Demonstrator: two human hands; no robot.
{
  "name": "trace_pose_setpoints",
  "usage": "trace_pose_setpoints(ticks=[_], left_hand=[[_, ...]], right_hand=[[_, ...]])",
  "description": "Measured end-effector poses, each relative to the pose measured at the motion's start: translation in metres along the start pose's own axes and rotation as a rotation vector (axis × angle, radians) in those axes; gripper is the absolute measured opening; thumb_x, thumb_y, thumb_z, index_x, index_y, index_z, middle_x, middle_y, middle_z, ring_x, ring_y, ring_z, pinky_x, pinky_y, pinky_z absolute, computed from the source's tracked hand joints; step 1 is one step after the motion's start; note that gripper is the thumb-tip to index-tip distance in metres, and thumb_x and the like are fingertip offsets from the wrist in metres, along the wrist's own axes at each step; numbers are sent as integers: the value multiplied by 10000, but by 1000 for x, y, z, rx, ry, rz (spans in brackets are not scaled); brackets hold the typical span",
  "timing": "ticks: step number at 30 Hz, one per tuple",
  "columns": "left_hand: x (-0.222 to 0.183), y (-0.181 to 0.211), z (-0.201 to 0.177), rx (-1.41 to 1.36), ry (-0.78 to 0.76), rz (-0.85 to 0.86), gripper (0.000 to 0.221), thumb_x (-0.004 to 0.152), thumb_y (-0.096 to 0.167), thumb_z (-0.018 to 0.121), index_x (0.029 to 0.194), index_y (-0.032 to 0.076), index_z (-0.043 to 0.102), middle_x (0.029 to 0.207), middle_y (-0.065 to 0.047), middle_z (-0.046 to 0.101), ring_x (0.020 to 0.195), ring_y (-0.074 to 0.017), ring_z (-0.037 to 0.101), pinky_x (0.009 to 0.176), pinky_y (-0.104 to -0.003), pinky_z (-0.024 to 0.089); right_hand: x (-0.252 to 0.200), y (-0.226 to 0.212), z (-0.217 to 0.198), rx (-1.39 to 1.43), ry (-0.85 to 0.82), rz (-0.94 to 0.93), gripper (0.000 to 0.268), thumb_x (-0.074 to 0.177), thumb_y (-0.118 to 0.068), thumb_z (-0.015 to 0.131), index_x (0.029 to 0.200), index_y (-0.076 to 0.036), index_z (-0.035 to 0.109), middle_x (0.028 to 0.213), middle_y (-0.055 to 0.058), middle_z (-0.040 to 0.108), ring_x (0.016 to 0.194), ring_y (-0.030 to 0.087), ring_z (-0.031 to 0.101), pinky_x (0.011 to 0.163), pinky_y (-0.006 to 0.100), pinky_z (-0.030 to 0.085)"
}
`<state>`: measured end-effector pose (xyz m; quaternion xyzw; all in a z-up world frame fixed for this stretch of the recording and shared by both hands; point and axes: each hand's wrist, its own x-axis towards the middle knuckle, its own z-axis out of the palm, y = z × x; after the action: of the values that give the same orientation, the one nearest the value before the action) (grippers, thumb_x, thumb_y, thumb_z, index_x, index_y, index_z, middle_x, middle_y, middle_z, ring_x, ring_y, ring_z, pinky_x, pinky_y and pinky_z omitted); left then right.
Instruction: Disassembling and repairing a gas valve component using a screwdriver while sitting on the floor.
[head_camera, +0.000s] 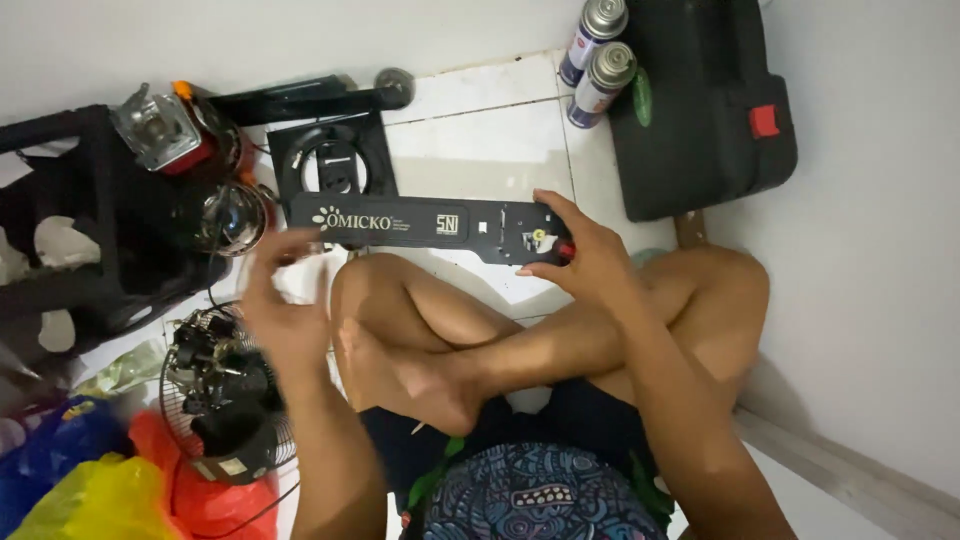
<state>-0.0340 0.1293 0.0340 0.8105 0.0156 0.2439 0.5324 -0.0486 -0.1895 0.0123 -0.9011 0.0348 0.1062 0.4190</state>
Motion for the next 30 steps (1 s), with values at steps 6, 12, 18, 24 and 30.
trace_pose_setpoints(ticks=[6, 12, 18, 24, 30], left_hand=[[-12, 54, 70, 43, -713, 270, 671, 719, 84, 805, 1361, 114, 614, 1414, -174, 592, 1319, -420, 532, 1137, -590, 312], [-10, 57, 124, 390, -1028, 224, 976, 684, 225, 885, 1540, 70, 443, 1548, -170, 494, 1469, -390, 376, 1212, -657, 114], [-28, 41, 143, 479, -999, 237, 877, 693, 294, 883, 1487, 172, 532, 1506, -27, 543, 1416, -301, 403, 1196, -631, 116], [-30, 34, 150, 415, -898, 236, 779, 689, 244, 889, 1419, 210, 619, 1429, 14, 620, 1352, -273, 461, 1163, -628, 119], [-34, 28, 148, 376, -858, 255, 720, 695, 263, 898, 1373, 216, 663, 1443, 8, 621, 1378, -288, 455, 1168, -635, 110]], right_hand=[[6, -12, -11, -56, -80, 6, 933, 758, -204, 898, 1561, -279, 430, 1503, 90, 580, 1404, 359, 503, 1122, 472, 447], [0, -6, -22, 5, 23, -132, 831, 813, -142, 839, 1533, -198, 427, 1531, 157, 525, 1373, 422, 509, 1058, 533, 471], [-15, 0, -47, 501, 411, -538, 213, 1087, -143, 512, 1280, -107, 428, 1223, 83, 493, 853, 178, 568, 724, 312, 500], [-8, -15, -58, 975, 471, -840, 295, 1092, -348, 421, 1113, -54, 410, 1003, 183, 519, 717, 226, 624, 654, 335, 539], [18, -34, -25, 870, 514, -854, 349, 1077, -420, 422, 1047, -74, 378, 872, 138, 498, 643, 210, 589, 604, 299, 496]])
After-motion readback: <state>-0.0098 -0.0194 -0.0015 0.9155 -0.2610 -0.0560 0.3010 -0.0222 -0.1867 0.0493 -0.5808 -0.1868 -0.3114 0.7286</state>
